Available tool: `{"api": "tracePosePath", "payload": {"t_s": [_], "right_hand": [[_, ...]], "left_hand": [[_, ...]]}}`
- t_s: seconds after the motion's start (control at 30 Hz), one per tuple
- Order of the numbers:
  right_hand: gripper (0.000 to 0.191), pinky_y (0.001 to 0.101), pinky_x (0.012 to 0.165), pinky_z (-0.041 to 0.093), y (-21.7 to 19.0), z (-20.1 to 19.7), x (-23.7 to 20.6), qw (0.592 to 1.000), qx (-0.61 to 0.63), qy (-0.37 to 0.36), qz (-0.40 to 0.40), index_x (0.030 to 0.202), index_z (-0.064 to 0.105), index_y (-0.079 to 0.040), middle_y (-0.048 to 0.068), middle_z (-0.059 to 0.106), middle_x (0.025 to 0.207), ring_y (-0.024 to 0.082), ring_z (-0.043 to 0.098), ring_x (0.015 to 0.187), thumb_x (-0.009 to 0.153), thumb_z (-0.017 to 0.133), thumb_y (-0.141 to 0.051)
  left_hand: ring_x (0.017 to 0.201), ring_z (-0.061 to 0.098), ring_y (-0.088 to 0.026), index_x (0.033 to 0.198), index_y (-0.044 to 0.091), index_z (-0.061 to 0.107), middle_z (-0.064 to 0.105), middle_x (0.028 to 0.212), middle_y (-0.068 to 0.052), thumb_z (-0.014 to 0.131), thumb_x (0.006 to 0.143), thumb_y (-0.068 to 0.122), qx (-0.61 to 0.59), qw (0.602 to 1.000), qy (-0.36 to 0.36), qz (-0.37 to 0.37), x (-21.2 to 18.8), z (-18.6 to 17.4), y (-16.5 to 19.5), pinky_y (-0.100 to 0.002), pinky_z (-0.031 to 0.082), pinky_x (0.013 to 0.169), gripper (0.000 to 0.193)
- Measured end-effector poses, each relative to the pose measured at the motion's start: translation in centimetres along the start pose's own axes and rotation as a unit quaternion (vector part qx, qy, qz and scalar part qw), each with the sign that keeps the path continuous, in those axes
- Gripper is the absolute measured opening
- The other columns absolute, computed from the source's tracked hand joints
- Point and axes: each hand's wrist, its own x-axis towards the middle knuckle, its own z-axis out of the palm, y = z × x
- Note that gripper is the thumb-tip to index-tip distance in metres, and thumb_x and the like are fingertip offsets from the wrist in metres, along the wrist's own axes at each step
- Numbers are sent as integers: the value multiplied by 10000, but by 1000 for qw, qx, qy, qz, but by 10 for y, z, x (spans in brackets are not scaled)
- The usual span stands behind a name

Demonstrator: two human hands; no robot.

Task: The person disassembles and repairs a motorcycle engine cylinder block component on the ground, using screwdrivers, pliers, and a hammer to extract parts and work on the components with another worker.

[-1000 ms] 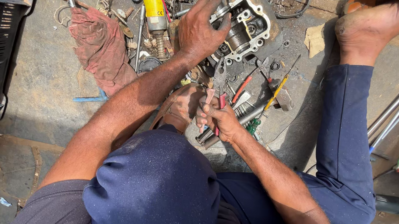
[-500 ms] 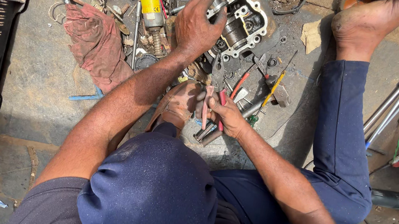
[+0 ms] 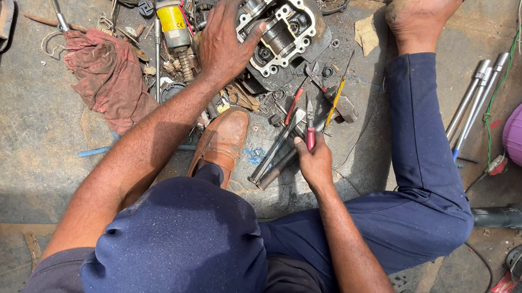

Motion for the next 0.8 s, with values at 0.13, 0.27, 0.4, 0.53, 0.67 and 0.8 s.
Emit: {"api": "tracePosePath", "payload": {"t_s": [0.13, 0.27, 0.4, 0.53, 0.67, 0.8], "right_hand": [[670, 503, 950, 522, 11, -3, 13, 991, -92, 78, -52, 1405, 432, 38, 276, 596, 1241, 378, 651, 1093, 842, 738, -155], [813, 535, 956, 519, 4, -5, 12, 975, -196, 101, -34, 1485, 363, -22, 270, 524, 1259, 433, 615, 1119, 790, 764, -157], [791, 524, 850, 554, -11, -5, 8, 979, -181, 88, 18, 1451, 359, -8, 264, 497, 1244, 413, 657, 990, 812, 765, -236], [712, 520, 812, 562, -12, -5, 6, 972, -226, 58, -9, 1373, 464, 30, 274, 600, 1143, 422, 689, 930, 808, 769, -278], [425, 506, 795, 575, 8, -13, 11, 979, -201, 20, 24, 1210, 691, -67, 180, 739, 960, 372, 740, 870, 909, 705, -366], [380, 450, 770, 584, 29, -17, 21, 985, -169, 6, 19, 1087, 756, -66, 136, 760, 888, 296, 745, 806, 917, 730, -405]], "left_hand": [[1255, 540, -329, 1425, 23, 525, 554, 1360, -191, 699, 1057, 497, -14, 999, 23, 20, -16, -21, -5, -504, 480, 1052, 625], [1217, 550, -312, 1313, 62, 594, 566, 1291, -140, 738, 999, 301, 23, 994, 29, 103, -51, -50, 0, -480, 457, 1030, 420], [1102, 563, -323, 1214, 66, 618, 580, 1157, -126, 722, 863, 120, -5, 998, -36, 52, -102, -66, 6, -469, 459, 934, 370], [1082, 584, -344, 1205, 51, 610, 579, 1138, -134, 629, 867, 14, -8, 999, -26, -41, -134, -72, -11, -464, 480, 902, 341], [1027, 600, -362, 1197, 43, 617, 563, 1121, -162, 553, 881, -23, 14, 995, -57, -77, -145, -75, -38, -476, 499, 818, 330], [1000, 570, -282, 1139, 62, 677, 580, 1073, -131, 586, 904, 51, 210, 944, -241, 78, -142, -66, -46, -461, 472, 825, 252]]}}
